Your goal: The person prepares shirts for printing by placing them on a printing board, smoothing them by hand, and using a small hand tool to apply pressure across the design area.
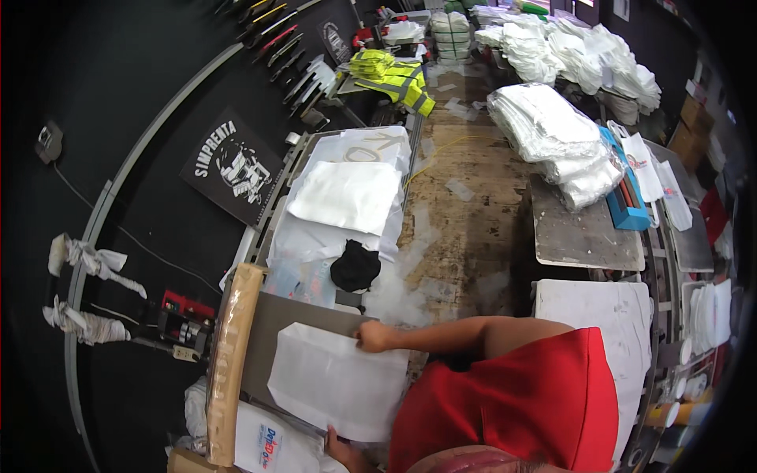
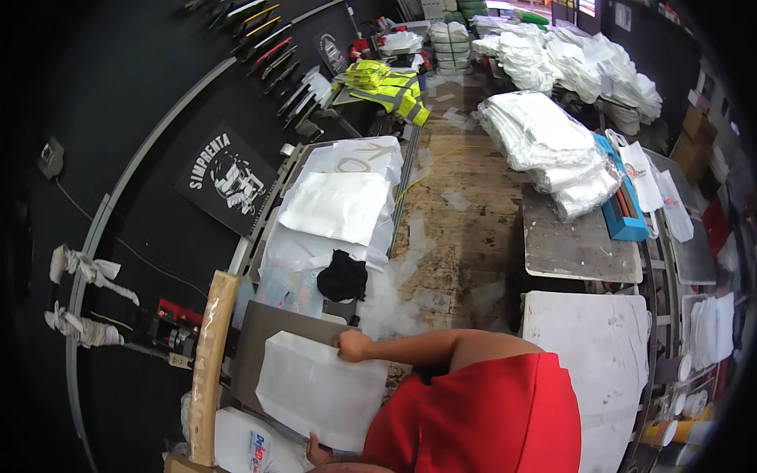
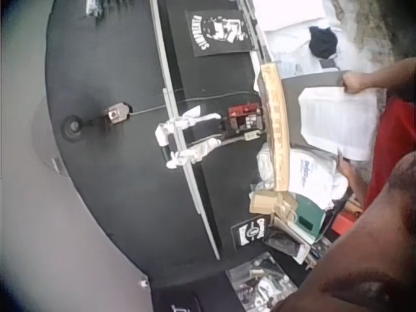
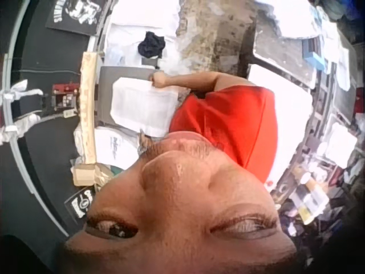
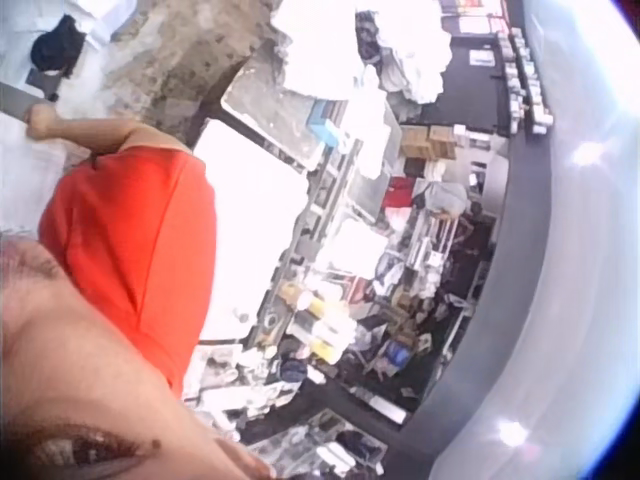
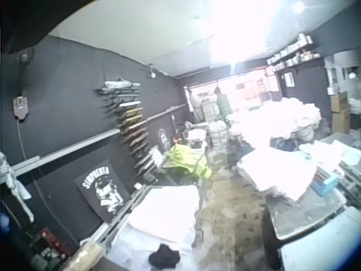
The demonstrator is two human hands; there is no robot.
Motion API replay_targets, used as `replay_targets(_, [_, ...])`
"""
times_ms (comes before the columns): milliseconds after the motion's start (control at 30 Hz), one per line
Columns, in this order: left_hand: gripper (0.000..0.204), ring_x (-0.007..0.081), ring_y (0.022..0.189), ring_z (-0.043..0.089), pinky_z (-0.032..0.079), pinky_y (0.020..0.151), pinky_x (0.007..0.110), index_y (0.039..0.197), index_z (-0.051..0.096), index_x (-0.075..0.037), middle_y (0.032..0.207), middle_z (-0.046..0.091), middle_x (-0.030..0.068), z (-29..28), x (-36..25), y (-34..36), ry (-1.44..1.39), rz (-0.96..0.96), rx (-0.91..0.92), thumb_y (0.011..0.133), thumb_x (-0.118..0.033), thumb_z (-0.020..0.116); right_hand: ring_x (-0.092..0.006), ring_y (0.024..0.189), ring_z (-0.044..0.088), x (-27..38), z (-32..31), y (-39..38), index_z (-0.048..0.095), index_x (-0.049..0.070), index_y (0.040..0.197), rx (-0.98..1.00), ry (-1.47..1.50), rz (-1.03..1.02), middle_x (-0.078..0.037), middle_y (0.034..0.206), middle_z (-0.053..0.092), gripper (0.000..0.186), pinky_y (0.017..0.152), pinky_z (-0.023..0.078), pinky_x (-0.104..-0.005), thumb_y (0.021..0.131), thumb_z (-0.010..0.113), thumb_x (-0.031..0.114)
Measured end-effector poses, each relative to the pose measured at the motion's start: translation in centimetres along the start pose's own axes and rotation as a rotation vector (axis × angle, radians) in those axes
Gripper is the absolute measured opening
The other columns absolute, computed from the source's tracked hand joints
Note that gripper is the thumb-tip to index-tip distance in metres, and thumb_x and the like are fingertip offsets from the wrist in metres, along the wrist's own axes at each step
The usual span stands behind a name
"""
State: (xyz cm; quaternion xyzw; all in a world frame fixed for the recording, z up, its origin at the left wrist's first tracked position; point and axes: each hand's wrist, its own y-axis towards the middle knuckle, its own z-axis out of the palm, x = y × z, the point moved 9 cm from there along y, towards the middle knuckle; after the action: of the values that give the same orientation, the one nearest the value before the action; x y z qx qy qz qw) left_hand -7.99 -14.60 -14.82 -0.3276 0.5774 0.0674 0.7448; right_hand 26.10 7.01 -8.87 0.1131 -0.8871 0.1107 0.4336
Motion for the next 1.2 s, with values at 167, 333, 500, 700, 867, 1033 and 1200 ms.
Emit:
replay_targets(167, [0.048, 0.0319, 0.071, 0.064, 0.053, 0.072, 0.046, 0.085, 0.072, 0.009, 0.082, 0.071, 0.019, -3.2, -4.6, 1.3, 0.655, 0.396, -0.354, 0.086, -0.039, 0.076, -0.0406, 0.084, 0.068, 3.7, 4.3, 4.4, 0.068, 0.006, 0.091, -0.03, -0.07, -0.143, -0.022, 0.084, 0.069, 0.018, 0.076, 0.053, -0.0513, 0.077, 0.064, 0.017])
replay_targets(333, [0.077, 0.0432, 0.091, 0.064, 0.05, 0.078, 0.053, 0.104, 0.069, 0.006, 0.101, 0.068, 0.0263, 4.9, -7.3, 14.7, 1.492, 0.534, -0.351, 0.074, -0.065, 0.075, -0.0325, 0.07, 0.065, -9.1, 6.5, 17.2, 0.069, 0.003, 0.076, -0.221, -0.44, -0.337, -0.017, 0.073, 0.067, 0.019, 0.067, 0.052, -0.0476, 0.076, 0.062, 0.02])
replay_targets(500, [0.02, 0.011, 0.062, 0.06, 0.047, 0.059, 0.027, 0.082, 0.07, 0.002, 0.067, 0.065, 0.0009, -1.8, -2.7, 7.4, 0.617, 0.307, -0.37, 0.079, -0.013, 0.082, -0.0382, 0.088, 0.069, 0.2, 2.0, 8.3, 0.07, 0.0, 0.098, -0.062, -0.126, -0.262, -0.021, 0.092, 0.072, 0.028, 0.081, 0.055, -0.0443, 0.076, 0.073, 0.018])
replay_targets(700, [0.029, 0.0225, 0.066, 0.069, 0.053, 0.066, 0.033, 0.083, 0.075, -0.001, 0.075, 0.073, 0.0127, -0.3, -7.0, 4.0, 0.81, 0.492, -0.541, 0.074, -0.026, 0.086, -0.0314, 0.078, 0.072, 0.8, 1.6, 7.9, 0.069, 0.002, 0.094, -0.029, -0.009, -0.223, -0.016, 0.084, 0.073, 0.024, 0.072, 0.056, -0.039, 0.074, 0.08, 0.012])
replay_targets(867, [0.034, 0.0251, 0.066, 0.069, 0.053, 0.066, 0.034, 0.083, 0.076, -0.001, 0.076, 0.073, 0.0127, -1.1, -6.7, 5.4, 0.82, 0.322, -0.528, 0.071, -0.031, 0.087, -0.0281, 0.075, 0.072, 1.3, 1.3, 9.1, 0.07, 0.003, 0.087, -0.055, -0.11, -0.276, -0.014, 0.081, 0.073, 0.024, 0.069, 0.056, -0.0364, 0.073, 0.082, 0.018])
replay_targets(1033, [0.035, 0.0243, 0.071, 0.069, 0.052, 0.068, 0.035, 0.084, 0.076, -0.001, 0.078, 0.073, 0.0139, -1.2, -6.1, 6.2, 0.748, 0.209, -0.466, 0.071, -0.031, 0.086, -0.0246, 0.073, 0.072, 0.8, 0.9, 9.3, 0.071, 0.003, 0.087, -0.012, -0.051, -0.283, -0.012, 0.079, 0.073, 0.027, 0.068, 0.056, -0.0339, 0.071, 0.083, 0.02])
replay_targets(1200, [0.04, 0.0224, 0.085, 0.07, 0.053, 0.078, 0.035, 0.095, 0.076, -0.001, 0.09, 0.075, 0.0124, -2.4, -4.7, 4.8, 0.659, 0.047, -0.415, 0.074, -0.033, 0.086, -0.0214, 0.072, 0.071, 1.0, 1.7, 9.1, 0.07, 0.003, 0.085, 0.066, -0.031, -0.234, -0.01, 0.078, 0.073, 0.024, 0.068, 0.055, -0.0325, 0.073, 0.082, 0.019])
